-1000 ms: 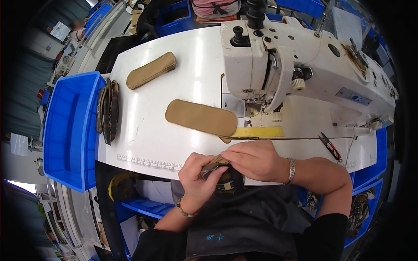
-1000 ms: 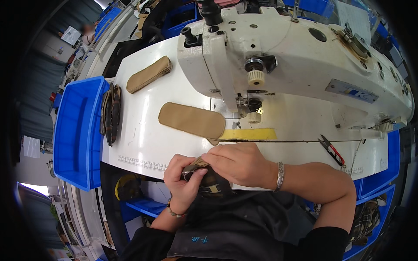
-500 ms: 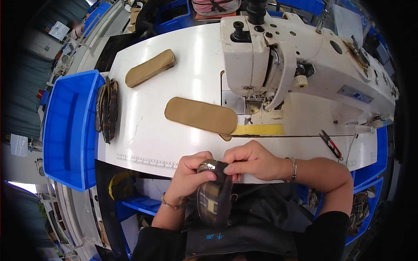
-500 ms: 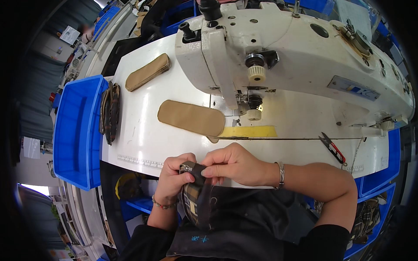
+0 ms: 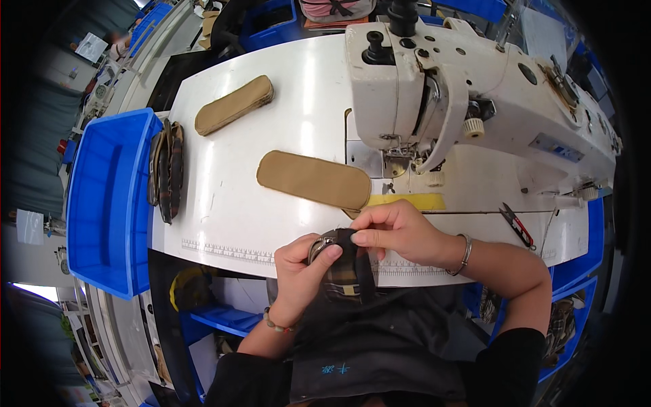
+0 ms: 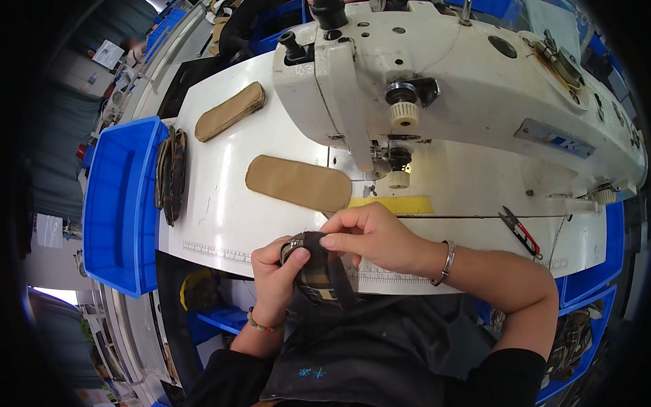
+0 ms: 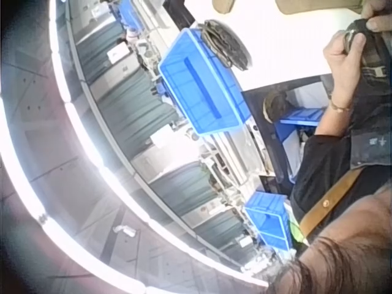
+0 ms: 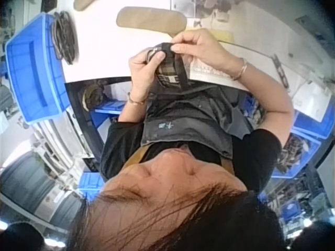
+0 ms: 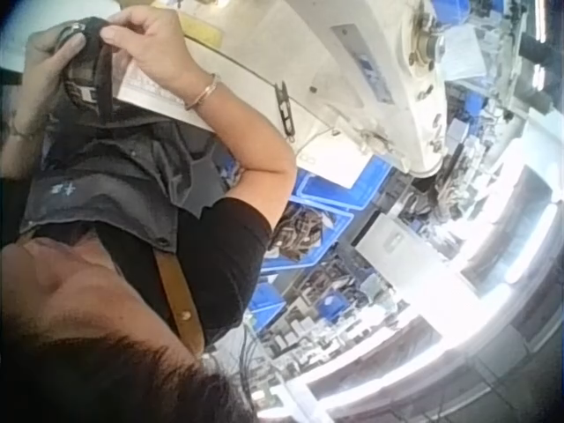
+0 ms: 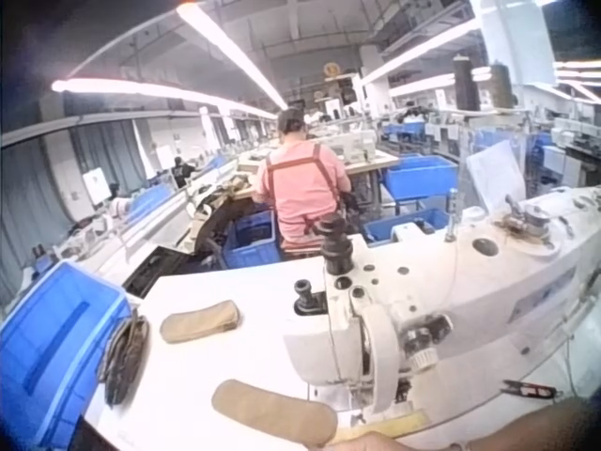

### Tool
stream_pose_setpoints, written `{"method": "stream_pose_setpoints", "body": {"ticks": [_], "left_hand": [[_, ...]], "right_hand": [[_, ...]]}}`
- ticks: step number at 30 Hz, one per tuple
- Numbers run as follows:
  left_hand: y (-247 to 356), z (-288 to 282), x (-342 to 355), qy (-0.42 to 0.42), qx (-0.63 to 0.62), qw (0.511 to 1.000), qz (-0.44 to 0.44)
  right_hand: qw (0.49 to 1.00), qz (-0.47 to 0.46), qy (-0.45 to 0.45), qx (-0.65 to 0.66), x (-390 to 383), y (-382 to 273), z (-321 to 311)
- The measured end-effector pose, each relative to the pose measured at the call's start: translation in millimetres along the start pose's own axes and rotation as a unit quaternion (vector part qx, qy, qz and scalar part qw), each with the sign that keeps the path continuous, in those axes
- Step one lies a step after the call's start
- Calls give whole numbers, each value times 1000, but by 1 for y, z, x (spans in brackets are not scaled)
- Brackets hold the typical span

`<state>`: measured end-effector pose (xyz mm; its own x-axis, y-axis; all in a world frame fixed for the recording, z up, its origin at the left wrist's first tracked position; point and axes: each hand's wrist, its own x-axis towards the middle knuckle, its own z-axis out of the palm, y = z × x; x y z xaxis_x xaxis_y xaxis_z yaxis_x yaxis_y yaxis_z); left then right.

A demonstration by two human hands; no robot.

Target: Sewing a leather or fabric shoe component using an industrial sewing machine.

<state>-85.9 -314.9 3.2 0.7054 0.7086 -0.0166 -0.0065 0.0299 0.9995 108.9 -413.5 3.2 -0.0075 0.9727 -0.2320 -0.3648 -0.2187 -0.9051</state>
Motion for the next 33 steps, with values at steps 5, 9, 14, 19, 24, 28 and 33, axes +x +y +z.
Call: {"method": "stream_pose_setpoints", "body": {"ticks": [5,9,14,19,24,28,33], "left_hand": [[3,6,-1,34,59,998,4],[0,3,-2,36,15,999,-34],[-1,11,-3,17,-142,988,-64],[4,23,-5,-18,-280,955,-98],[-6,16,-6,36,-158,986,-27],[-5,12,-5,48,-123,991,-28],[-2,6,2,-15,-321,936,-144]], "right_hand": [[999,-29,22,-8,-1,8,1],[998,-5,27,53,-4,7,7],[978,14,-6,207,-7,9,8],[977,26,-65,203,-6,5,2],[998,35,-18,42,-3,-11,-3],[998,12,-44,-38,-4,-3,-4],[996,1,-87,15,0,-4,-4]]}}
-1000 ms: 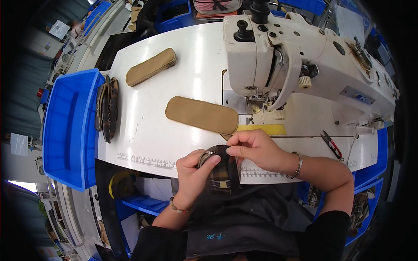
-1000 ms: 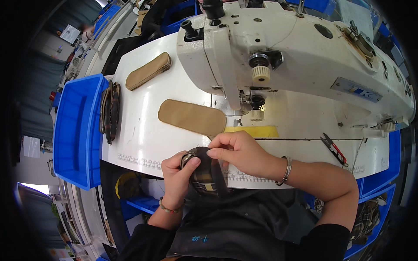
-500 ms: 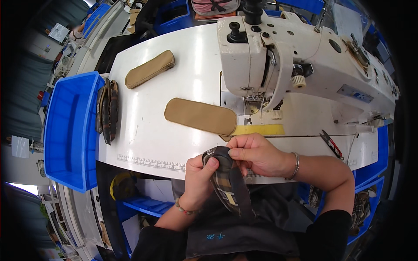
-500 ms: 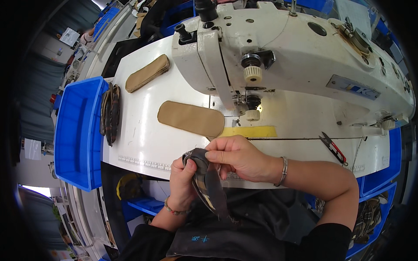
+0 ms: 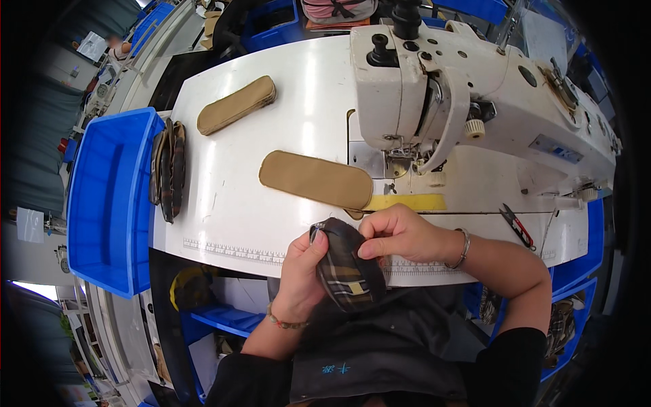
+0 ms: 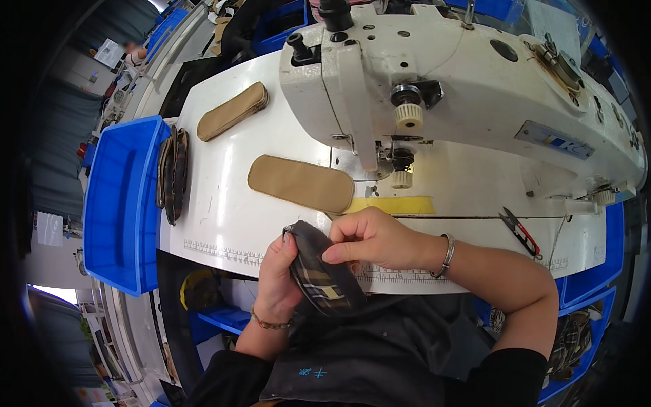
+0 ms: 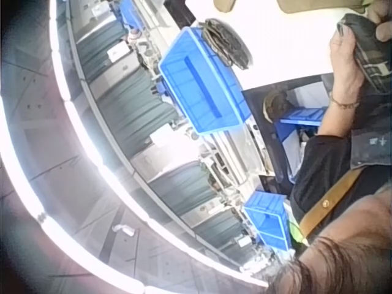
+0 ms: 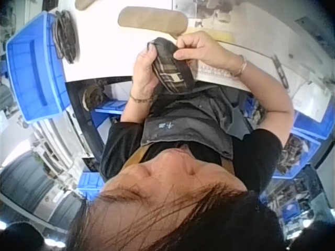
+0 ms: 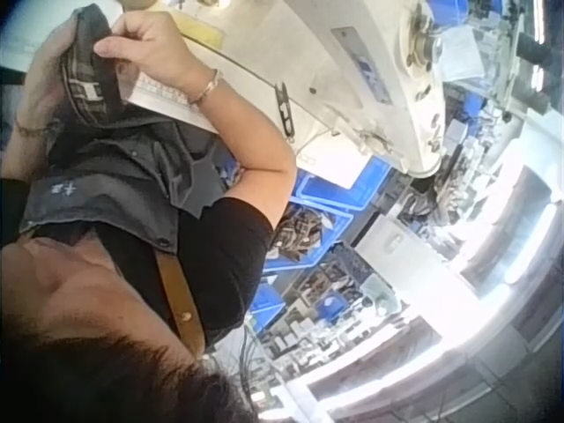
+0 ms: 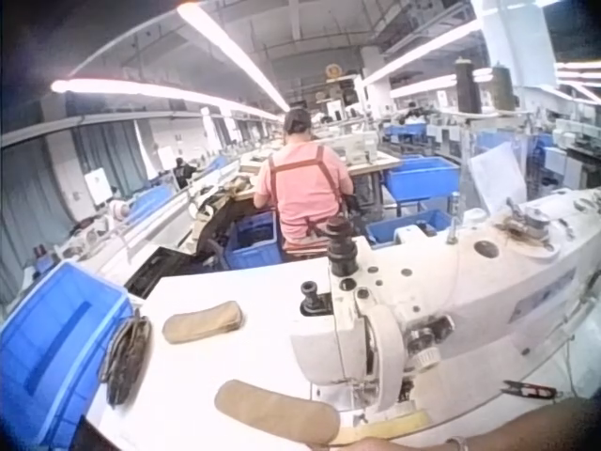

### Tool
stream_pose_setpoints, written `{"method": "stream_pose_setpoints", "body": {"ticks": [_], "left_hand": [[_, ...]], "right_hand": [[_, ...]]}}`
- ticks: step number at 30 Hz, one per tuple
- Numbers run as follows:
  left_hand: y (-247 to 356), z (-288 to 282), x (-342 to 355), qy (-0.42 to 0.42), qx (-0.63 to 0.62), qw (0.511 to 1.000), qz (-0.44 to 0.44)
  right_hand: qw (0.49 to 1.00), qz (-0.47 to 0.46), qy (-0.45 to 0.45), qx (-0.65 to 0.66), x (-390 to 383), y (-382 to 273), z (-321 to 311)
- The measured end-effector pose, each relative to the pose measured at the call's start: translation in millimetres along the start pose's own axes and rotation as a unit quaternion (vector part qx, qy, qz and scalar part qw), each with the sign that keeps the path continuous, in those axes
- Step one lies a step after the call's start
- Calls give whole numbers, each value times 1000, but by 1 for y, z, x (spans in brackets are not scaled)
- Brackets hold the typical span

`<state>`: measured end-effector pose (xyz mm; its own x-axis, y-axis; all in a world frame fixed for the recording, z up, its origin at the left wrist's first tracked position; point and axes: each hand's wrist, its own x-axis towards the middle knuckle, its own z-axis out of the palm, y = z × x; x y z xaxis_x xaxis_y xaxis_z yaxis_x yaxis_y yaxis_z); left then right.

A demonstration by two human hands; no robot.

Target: Sewing a leather or fabric shoe component using an industrial sewing machine.

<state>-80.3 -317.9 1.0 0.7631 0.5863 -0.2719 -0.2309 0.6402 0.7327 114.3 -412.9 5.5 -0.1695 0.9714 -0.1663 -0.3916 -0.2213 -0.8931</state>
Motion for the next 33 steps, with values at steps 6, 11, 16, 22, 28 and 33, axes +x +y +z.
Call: {"method": "stream_pose_setpoints", "body": {"ticks": [6,11,16,22,28,33], "left_hand": [[-9,-10,3,-129,-155,977,-70],[12,-9,-6,-85,177,981,-8],[7,-3,-11,-75,190,979,12],[11,3,-13,-36,139,990,7],[5,5,-19,-23,81,996,-2],[14,1,-38,22,231,972,32]], "right_hand": [[996,-70,-60,-12,1,11,-3],[999,13,-45,15,-3,-11,9],[999,13,-40,-31,-5,-3,3],[995,12,-45,-84,-6,-7,4],[994,16,-74,-78,-7,-5,5],[992,-22,-66,-109,-9,-1,19]]}}
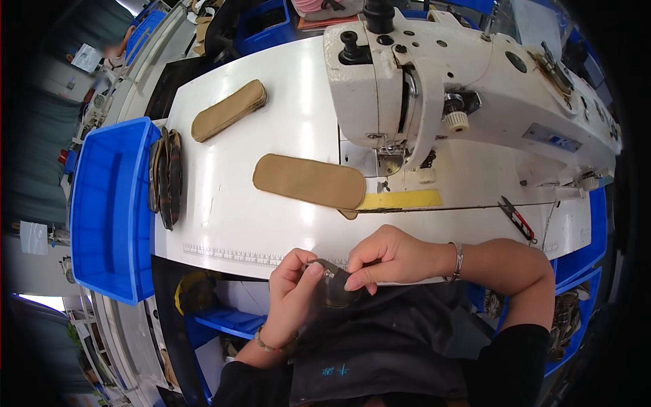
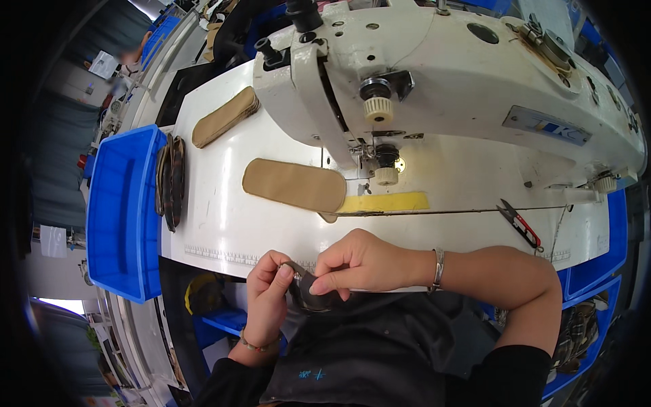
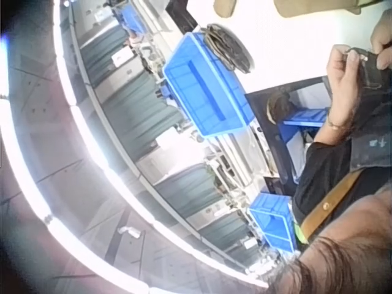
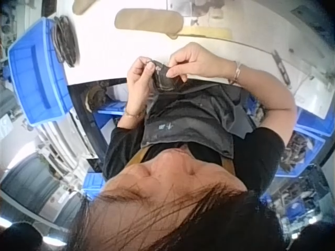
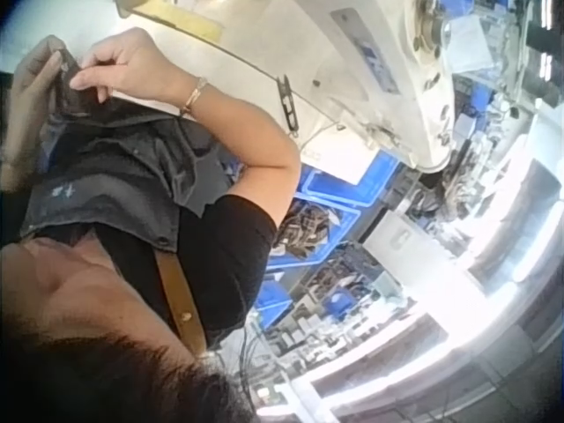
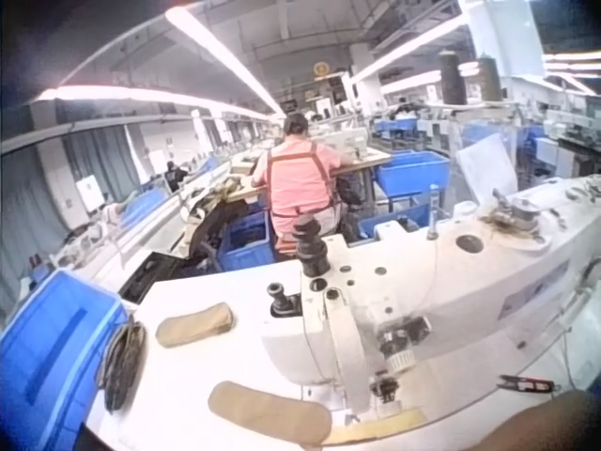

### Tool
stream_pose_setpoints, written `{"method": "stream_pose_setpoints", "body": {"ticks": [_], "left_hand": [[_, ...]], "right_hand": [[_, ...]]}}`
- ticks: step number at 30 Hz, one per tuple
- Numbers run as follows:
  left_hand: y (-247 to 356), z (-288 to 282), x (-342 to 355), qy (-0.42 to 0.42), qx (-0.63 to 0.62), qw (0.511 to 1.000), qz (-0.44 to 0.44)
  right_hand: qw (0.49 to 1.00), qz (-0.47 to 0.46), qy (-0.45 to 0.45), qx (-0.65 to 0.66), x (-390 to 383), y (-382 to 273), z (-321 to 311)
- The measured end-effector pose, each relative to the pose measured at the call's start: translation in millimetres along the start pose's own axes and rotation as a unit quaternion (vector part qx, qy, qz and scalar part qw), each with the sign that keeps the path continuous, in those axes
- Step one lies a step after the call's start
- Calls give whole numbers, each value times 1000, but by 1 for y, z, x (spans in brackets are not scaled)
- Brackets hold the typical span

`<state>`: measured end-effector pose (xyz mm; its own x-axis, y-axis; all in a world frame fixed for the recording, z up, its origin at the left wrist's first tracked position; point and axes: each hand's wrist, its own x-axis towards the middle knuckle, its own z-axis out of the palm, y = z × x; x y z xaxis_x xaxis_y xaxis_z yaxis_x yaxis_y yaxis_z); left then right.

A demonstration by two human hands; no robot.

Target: Sewing a leather or fabric shoe component using an industrial sewing machine.

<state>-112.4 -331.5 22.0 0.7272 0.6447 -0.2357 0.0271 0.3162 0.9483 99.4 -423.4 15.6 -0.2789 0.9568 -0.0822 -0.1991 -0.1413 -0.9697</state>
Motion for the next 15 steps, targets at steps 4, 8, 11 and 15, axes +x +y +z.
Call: {"method": "stream_pose_setpoints", "body": {"ticks": [4,8,11,15], "left_hand": [[25,-16,0,32,133,988,76],[99,-7,29,-63,467,864,177],[126,17,77,-222,547,766,253],[90,32,157,-347,535,739,218]], "right_hand": [[861,-222,128,-440,0,13,-2],[667,-201,251,-672,4,24,-11],[667,-129,222,-699,2,20,-12],[704,-67,146,-692,3,19,-14]]}}
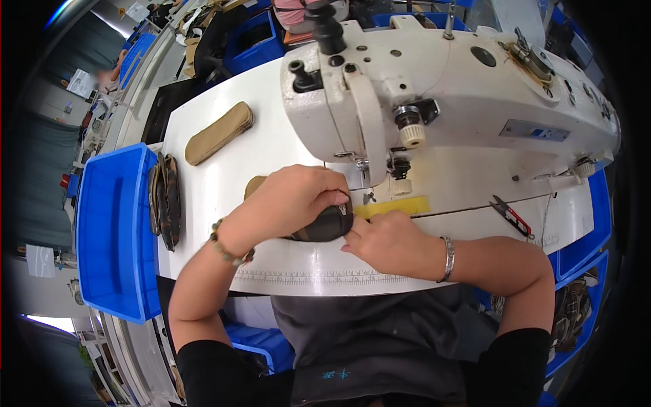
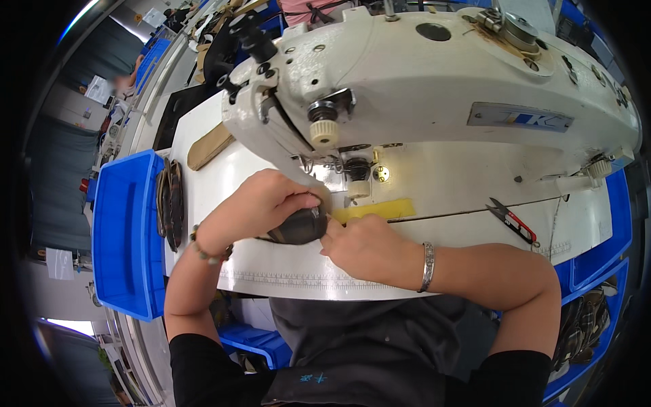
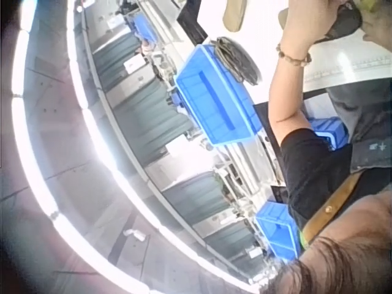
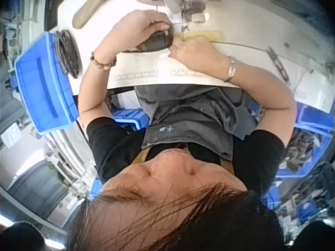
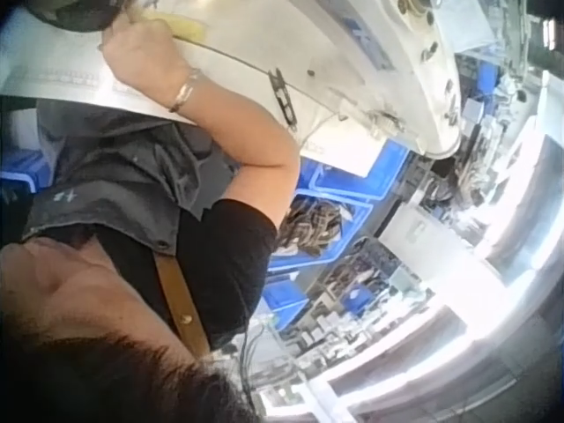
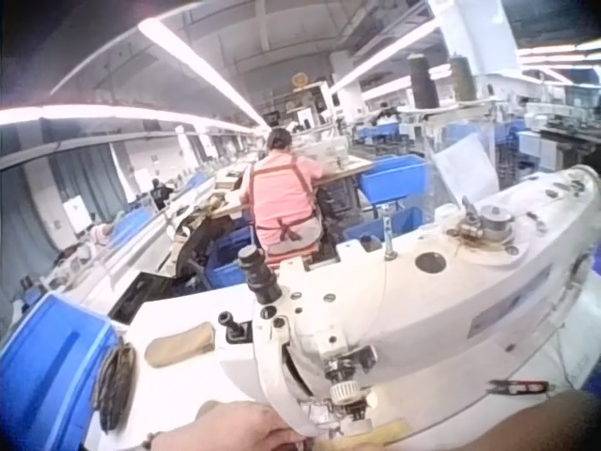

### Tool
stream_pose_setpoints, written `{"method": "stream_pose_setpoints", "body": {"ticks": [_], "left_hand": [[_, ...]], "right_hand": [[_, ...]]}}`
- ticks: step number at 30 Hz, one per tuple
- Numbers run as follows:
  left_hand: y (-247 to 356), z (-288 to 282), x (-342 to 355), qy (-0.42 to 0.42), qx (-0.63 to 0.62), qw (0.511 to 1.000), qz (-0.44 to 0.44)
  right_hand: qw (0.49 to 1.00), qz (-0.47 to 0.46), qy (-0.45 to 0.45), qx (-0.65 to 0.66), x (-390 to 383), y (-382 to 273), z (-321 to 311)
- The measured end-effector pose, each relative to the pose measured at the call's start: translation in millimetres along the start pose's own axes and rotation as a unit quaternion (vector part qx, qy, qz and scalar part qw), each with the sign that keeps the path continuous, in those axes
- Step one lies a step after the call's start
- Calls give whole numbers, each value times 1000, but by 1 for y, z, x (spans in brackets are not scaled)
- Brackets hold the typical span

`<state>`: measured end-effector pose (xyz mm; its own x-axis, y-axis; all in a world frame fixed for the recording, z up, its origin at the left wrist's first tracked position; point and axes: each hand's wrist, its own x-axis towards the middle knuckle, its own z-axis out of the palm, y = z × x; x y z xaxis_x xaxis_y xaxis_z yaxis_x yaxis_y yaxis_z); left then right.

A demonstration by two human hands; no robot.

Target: Sewing a leather or fabric shoe component using an industrial sewing machine.

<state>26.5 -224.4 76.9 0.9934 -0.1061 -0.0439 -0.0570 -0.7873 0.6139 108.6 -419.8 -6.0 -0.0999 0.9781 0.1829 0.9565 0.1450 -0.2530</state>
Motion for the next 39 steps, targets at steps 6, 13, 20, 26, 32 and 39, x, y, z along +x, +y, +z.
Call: {"method": "stream_pose_setpoints", "body": {"ticks": [6,13,20,26,32,39], "left_hand": [[-35,31,19,8,27,998,-53],[-35,25,11,31,13,995,-98],[-32,31,12,53,47,992,-102],[-20,33,13,75,83,987,-116],[-20,35,14,70,52,991,-102],[-25,38,13,103,66,989,-82]], "right_hand": [[996,0,85,-17,-3,3,-3],[996,-49,75,-26,-6,21,-5],[993,-45,104,-32,-7,26,-11],[991,-70,107,-37,-8,23,-11],[985,-89,146,-38,-7,26,-1],[946,-103,240,-193,0,29,-8]]}}
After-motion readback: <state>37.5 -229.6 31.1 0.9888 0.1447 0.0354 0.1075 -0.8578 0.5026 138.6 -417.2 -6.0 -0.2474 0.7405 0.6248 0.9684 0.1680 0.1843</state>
